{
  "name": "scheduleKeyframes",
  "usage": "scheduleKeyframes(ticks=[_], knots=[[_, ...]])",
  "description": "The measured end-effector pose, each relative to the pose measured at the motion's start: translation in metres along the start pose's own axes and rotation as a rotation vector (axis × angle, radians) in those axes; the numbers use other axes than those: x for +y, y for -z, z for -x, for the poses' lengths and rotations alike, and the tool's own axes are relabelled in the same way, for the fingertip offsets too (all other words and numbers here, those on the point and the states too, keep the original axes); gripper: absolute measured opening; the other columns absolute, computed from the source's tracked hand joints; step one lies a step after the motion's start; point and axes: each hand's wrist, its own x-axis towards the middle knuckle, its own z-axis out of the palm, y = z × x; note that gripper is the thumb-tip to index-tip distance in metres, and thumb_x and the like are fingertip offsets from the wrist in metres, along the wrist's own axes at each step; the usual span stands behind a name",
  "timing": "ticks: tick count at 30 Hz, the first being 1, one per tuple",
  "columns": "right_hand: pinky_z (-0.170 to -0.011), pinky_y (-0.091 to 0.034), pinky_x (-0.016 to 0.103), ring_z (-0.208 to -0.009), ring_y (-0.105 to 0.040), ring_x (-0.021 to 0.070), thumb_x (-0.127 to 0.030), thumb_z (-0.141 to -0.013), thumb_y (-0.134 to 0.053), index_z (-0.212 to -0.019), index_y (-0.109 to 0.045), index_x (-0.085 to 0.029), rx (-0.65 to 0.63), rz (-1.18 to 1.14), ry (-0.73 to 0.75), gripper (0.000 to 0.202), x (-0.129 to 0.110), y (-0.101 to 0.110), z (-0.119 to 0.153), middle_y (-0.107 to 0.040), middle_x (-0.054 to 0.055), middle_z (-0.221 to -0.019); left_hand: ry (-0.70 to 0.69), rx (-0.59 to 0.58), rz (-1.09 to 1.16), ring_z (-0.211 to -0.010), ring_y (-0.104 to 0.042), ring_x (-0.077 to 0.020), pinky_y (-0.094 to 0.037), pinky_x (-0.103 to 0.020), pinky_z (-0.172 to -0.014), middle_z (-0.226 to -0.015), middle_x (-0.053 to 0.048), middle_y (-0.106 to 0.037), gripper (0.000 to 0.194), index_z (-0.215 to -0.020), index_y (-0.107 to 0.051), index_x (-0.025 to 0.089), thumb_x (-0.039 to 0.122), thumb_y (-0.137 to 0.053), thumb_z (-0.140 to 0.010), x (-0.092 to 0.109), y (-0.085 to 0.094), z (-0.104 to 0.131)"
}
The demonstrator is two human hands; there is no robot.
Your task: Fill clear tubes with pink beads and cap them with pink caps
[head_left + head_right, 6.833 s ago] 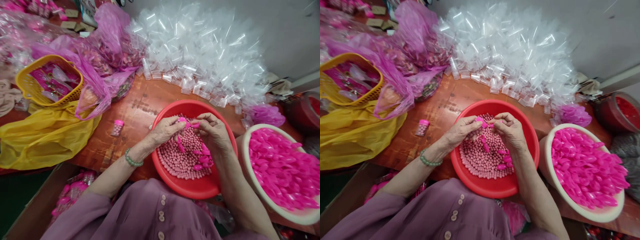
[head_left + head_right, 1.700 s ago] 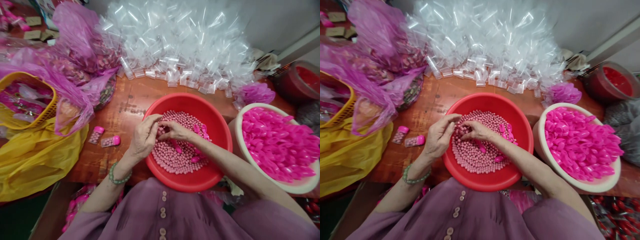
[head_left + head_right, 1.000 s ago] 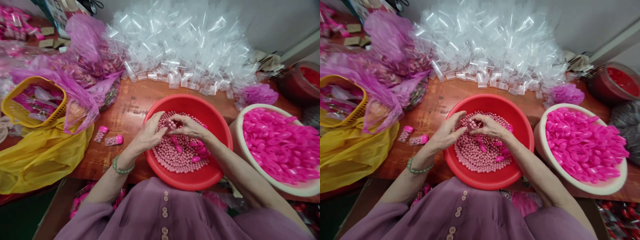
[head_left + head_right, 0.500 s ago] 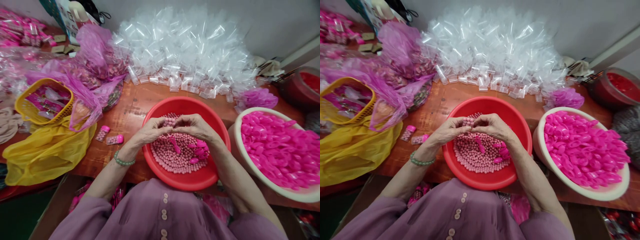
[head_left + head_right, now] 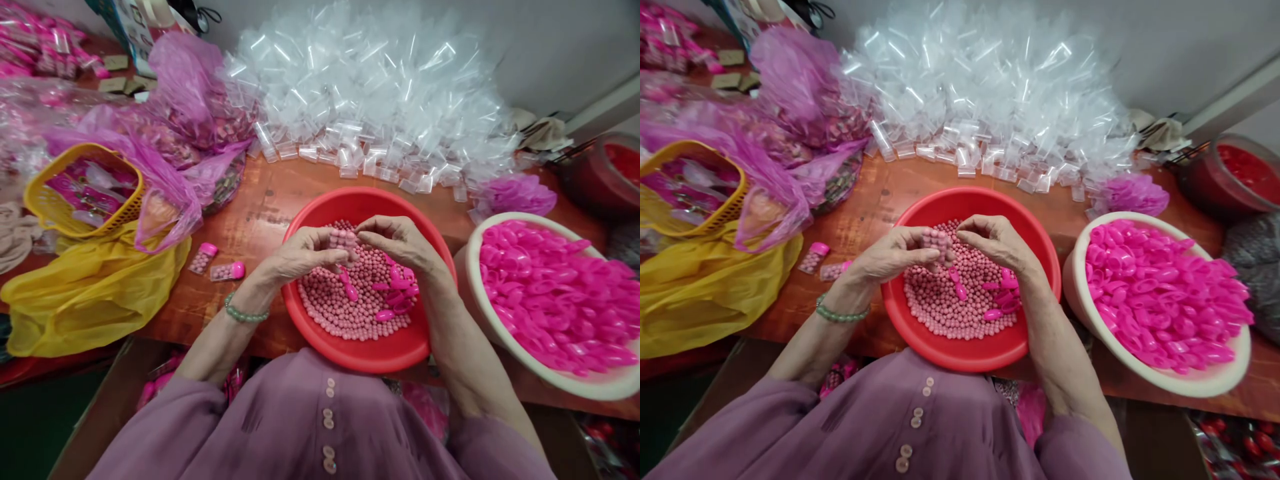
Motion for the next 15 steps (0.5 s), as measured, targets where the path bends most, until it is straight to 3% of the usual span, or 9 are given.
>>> scheduleKeyframes(ticks=[5, 11, 15], knots=[[-0.074, -0.05, 0.032, -0.076, -0.064, 0.0186, -0.043, -0.078, -0.073, -0.088, -0.075, -0.017, -0.054, 0.084, -0.001, 0.028, 0.002, -0.001, -0.001, -0.074, 0.005, -0.082, -0.01, 0.032, 0.032, -0.082, -0.065, -0.0122, -0.055, -0.024, -0.071, -0.088, -0.003, -0.068, 0.03, -0.098, -0.065, 0.011, 0.018, -0.078, -0.071, -0.001, -0.003, -0.001], [-0.076, -0.052, 0.03, -0.078, -0.062, 0.0145, -0.037, -0.082, -0.071, -0.101, -0.071, -0.022, 0.085, -0.2, 0.044, 0.024, -0.009, -0.009, 0.008, -0.07, 0.003, -0.096, 0.041, -0.007, 0.072, -0.077, -0.064, -0.0119, -0.054, -0.025, -0.073, -0.086, -0.004, -0.067, 0.032, -0.098, -0.063, 0.012, 0.024, -0.079, -0.073, -0.005, -0.003, -0.002], [-0.077, -0.052, 0.033, -0.085, -0.062, 0.0164, -0.036, -0.079, -0.076, -0.11, -0.067, -0.024, -0.077, -0.211, 0.107, 0.035, -0.012, -0.014, 0.005, -0.065, 0.003, -0.102, 0.022, -0.031, 0.063, -0.081, -0.064, -0.0141, -0.053, -0.027, -0.076, -0.087, -0.005, -0.068, 0.033, -0.098, -0.065, 0.011, 0.029, -0.08, -0.074, -0.009, -0.002, -0.003]])
